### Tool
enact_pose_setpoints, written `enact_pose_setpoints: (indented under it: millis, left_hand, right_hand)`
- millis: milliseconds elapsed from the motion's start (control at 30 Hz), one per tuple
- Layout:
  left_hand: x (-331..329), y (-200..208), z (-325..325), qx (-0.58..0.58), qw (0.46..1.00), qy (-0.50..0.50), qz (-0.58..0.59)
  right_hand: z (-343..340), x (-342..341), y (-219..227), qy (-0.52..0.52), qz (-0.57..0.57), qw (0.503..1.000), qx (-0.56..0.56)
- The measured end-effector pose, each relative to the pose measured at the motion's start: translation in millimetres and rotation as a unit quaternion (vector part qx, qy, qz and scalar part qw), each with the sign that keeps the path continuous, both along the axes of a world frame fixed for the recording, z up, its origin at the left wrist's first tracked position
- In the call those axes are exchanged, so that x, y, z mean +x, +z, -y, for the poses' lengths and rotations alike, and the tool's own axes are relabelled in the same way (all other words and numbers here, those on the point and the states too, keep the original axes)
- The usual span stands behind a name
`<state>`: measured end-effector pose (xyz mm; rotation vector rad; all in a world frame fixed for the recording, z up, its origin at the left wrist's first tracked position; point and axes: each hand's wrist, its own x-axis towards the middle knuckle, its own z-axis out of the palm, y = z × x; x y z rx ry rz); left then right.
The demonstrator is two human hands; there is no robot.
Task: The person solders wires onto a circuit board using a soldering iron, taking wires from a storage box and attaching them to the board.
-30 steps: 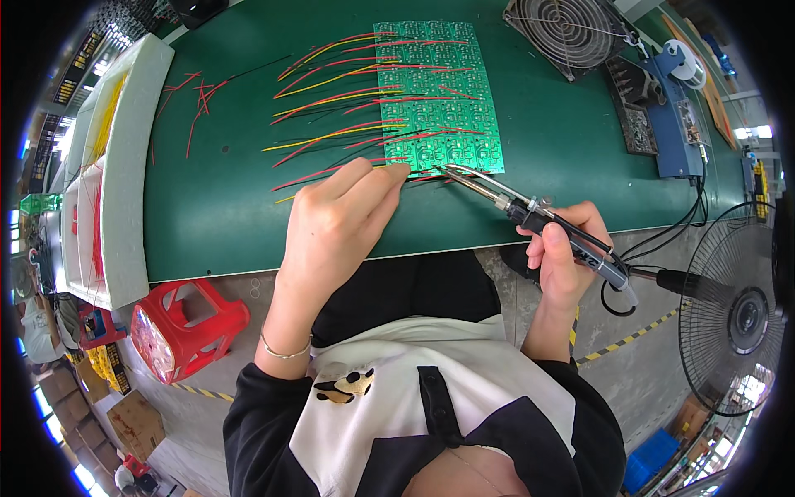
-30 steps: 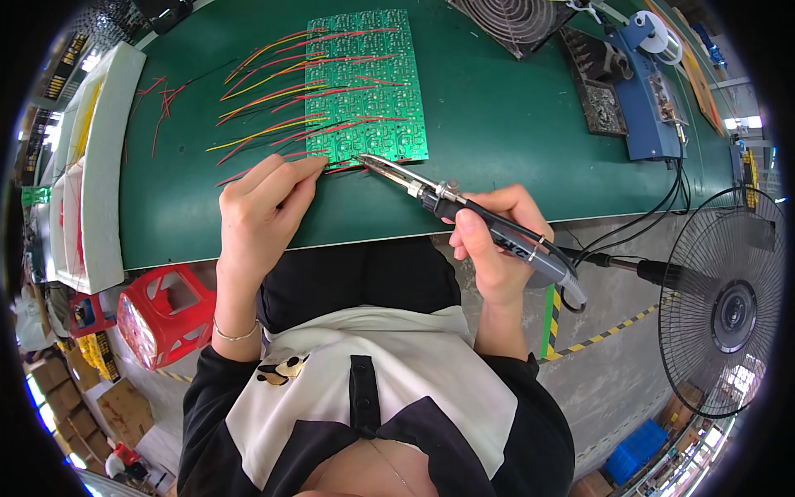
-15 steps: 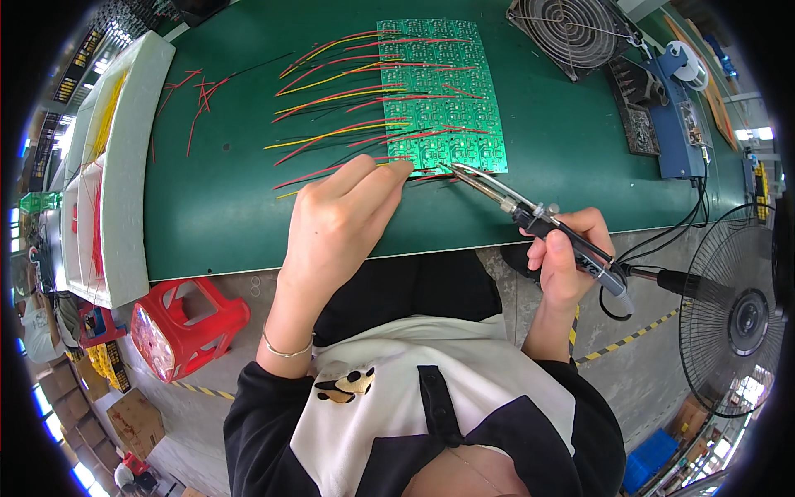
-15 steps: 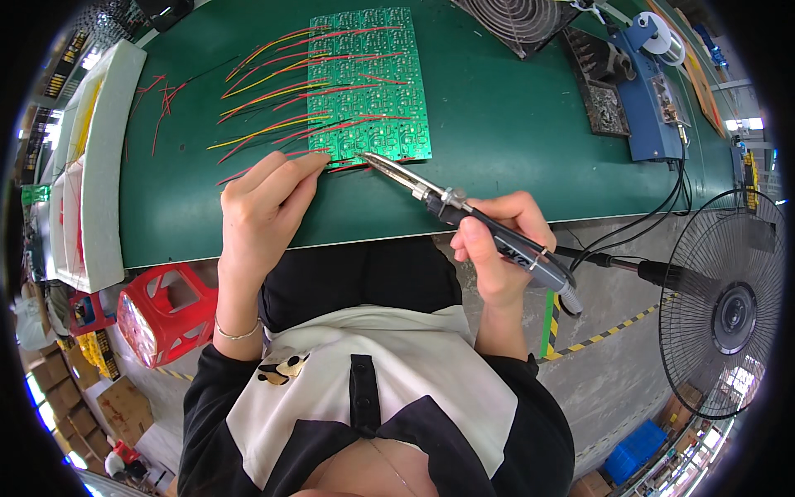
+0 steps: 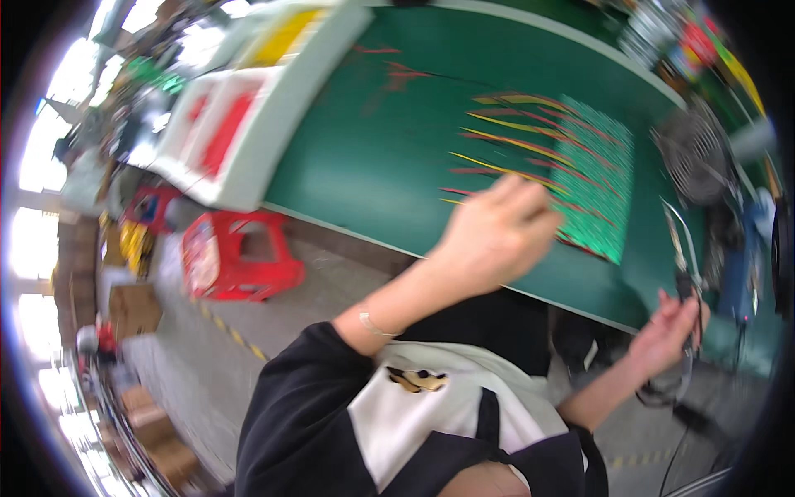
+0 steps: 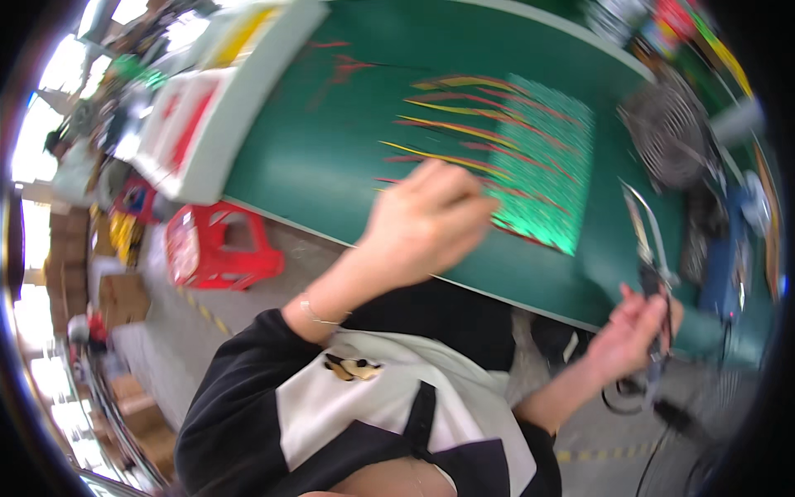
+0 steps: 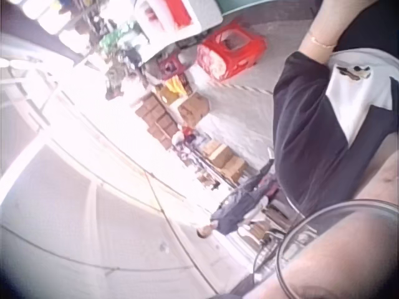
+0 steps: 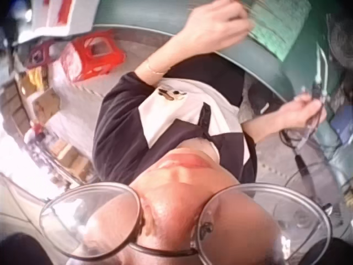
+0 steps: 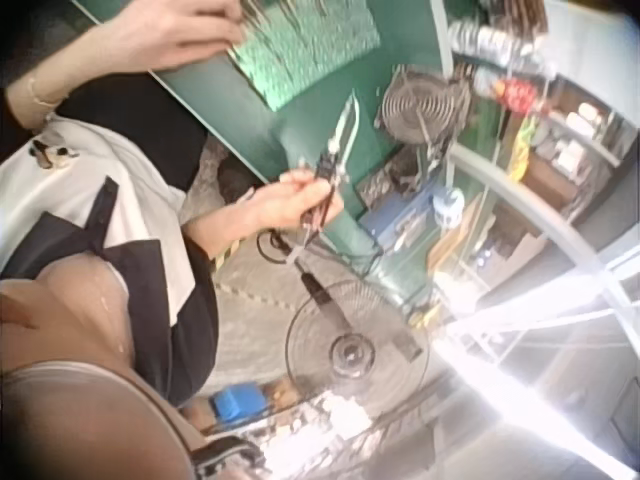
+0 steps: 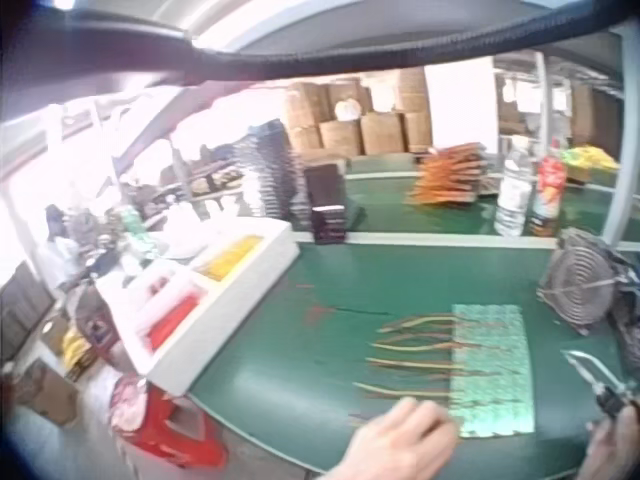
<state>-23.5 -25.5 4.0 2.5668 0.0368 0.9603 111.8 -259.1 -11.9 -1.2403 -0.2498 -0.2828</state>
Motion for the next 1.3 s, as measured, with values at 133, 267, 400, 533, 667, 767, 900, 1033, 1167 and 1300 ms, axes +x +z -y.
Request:
enact_pose_setpoints:
  millis: [133, 267, 400, 533, 667, 767, 900, 1033, 1167, 1300]
  left_hand:
    - [-2.9, -3.6, 3.1, 0.014, 0.999, -0.007, 0.031]
    - [-7.6, -10.7, 6.1, 0.040, 0.997, 0.022, 0.067]
    - [-10.4, -3.9, 6.2, 0.059, 0.996, 0.000, 0.067]
    - [-15.3, -8.2, 13.3, 0.053, 0.995, -0.003, 0.079]
    - [-30.5, 3.5, 7.6, 0.024, 0.996, 0.004, 0.081]
    - [-63.3, 41.7, -35.2, 0.080, 0.991, 0.061, 0.092]
    - [-99.5, 89.7, -139.3, 0.164, 0.957, 0.239, 0.014]
    - [-94.6, 104.3, -285.9, 0.099, 0.949, 0.295, -0.046]
    - [-62.1, 55.3, -372.3, -0.004, 0.934, 0.322, -0.153]
    - [-53.2, 33.4, -383.8, 0.017, 0.920, 0.360, -0.156]
  right_hand:
    - [7.6, 9.2, -10.7, -0.014, -0.030, 0.998, -0.049]
    - [-0.1, 5.1, -6.3, 0.033, -0.020, 0.993, -0.114]
    - [-3.3, 5.8, 2.3, 0.031, -0.025, 0.990, -0.136]
    - [-9.7, 5.4, 5.8, 0.029, -0.015, 0.988, -0.154]
    - [-10.0, 6.2, 2.7, 0.040, -0.012, 0.988, -0.150]
    - [-11.8, 4.4, 6.9, 0.037, -0.021, 0.989, -0.138]
    - [-13.4, 2.6, 8.3, 0.037, -0.018, 0.990, -0.133]
    - [-17.6, 0.3, 11.3, 0.036, -0.002, 0.988, -0.151]
    - [-14.4, -1.2, 9.2, 0.007, 0.004, 0.986, -0.167]
    - [-14.6, -1.8, 6.5, 0.007, 0.000, 0.986, -0.165]
